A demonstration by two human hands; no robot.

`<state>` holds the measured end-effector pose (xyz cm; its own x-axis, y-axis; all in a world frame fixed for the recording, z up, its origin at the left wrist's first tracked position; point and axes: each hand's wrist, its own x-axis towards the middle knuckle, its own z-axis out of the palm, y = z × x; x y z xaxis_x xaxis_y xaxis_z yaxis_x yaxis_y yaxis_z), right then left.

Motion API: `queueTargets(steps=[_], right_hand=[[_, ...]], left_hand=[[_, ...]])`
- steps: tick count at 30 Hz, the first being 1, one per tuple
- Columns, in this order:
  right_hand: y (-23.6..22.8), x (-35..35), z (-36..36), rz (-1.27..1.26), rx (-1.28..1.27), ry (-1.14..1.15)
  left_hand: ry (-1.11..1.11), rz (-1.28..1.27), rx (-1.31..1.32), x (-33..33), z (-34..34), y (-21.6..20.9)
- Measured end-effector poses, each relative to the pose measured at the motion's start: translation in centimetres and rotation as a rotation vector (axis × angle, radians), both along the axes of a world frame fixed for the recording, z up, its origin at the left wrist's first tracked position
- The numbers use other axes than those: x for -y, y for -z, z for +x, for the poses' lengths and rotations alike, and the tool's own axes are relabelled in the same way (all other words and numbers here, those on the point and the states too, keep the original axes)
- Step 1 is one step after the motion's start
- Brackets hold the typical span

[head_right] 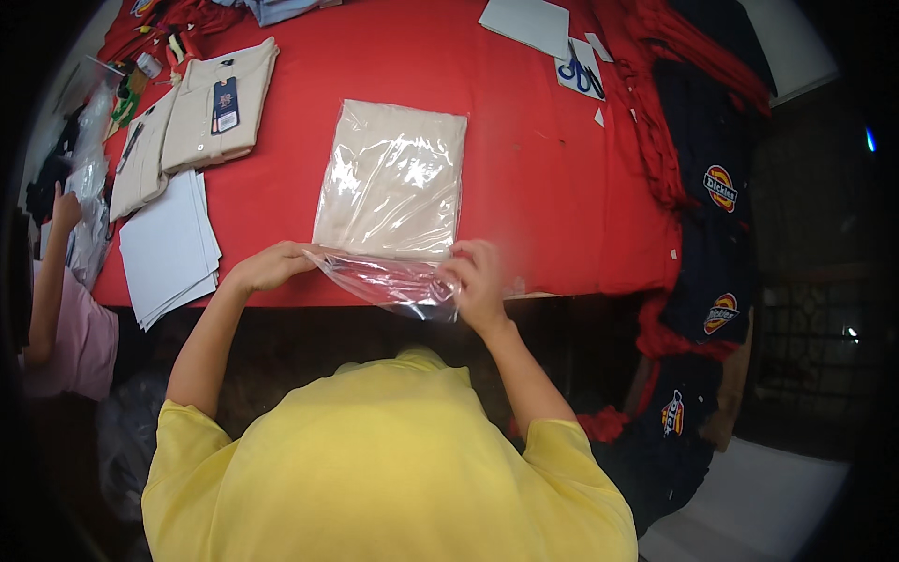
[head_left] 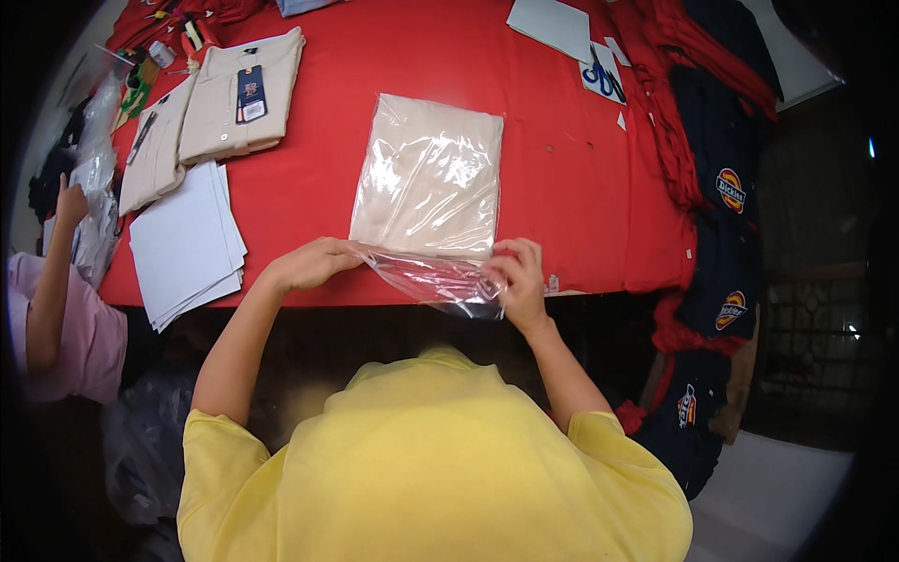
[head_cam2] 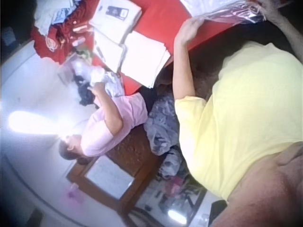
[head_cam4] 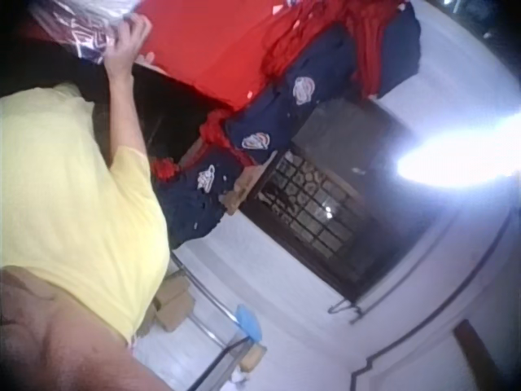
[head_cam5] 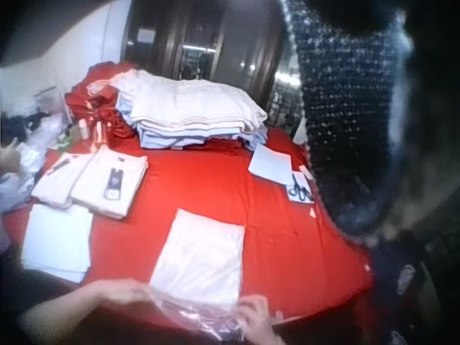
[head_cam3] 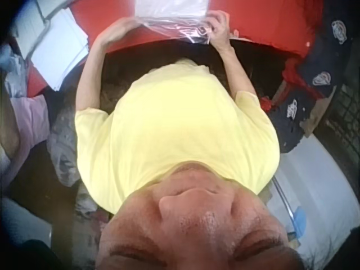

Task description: The person folds a tan-colored garment on a red table, inserts a card, and attaches a clothing tag to it.

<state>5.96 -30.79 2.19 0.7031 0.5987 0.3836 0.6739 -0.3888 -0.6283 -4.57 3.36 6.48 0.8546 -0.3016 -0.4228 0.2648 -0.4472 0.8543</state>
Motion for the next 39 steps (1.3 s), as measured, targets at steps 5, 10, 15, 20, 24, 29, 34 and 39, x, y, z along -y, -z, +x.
queueTargets(steps=[5, 10, 15, 20, 24, 29, 34, 39], right_hand=[[-0.2, -2.0, 3.4, 0.324, -0.82, 0.06], [0.2, -2.5, 3.5, 0.429, -0.749, 0.188], [-0.1, -3.5, 2.9, 0.316, -0.67, 0.298], [-0.3, -4.4, 3.1, 0.156, -0.528, 0.383], [-0.8, -4.8, 3.3, 0.09, -0.504, 0.394], [0.3, -5.2, 4.2, -0.025, -0.447, 0.424], [3.4, -4.5, 6.5, -0.247, -0.075, 0.424], [-0.9, -5.5, 8.1, -0.273, -0.639, 0.466]], left_hand=[[-0.167, -0.346, -0.118, 0.2, 0.0, 0.8], [-0.296, -0.296, -0.115, 1.3, 0.8, 0.9], [-0.353, -0.266, -0.102, 1.5, 1.4, 0.8], [-0.447, -0.131, 0.137, 1.3, 2.3, 0.6], [-0.707, -0.349, 0.192, 1.5, 3.5, 1.8], [-0.848, -0.277, 0.222, 2.5, 4.9, 3.9], [-0.694, 0.319, 0.412, 2.3, 6.4, 4.8], [-0.532, 0.68, 0.237, 3.2, 6.4, 3.3]])
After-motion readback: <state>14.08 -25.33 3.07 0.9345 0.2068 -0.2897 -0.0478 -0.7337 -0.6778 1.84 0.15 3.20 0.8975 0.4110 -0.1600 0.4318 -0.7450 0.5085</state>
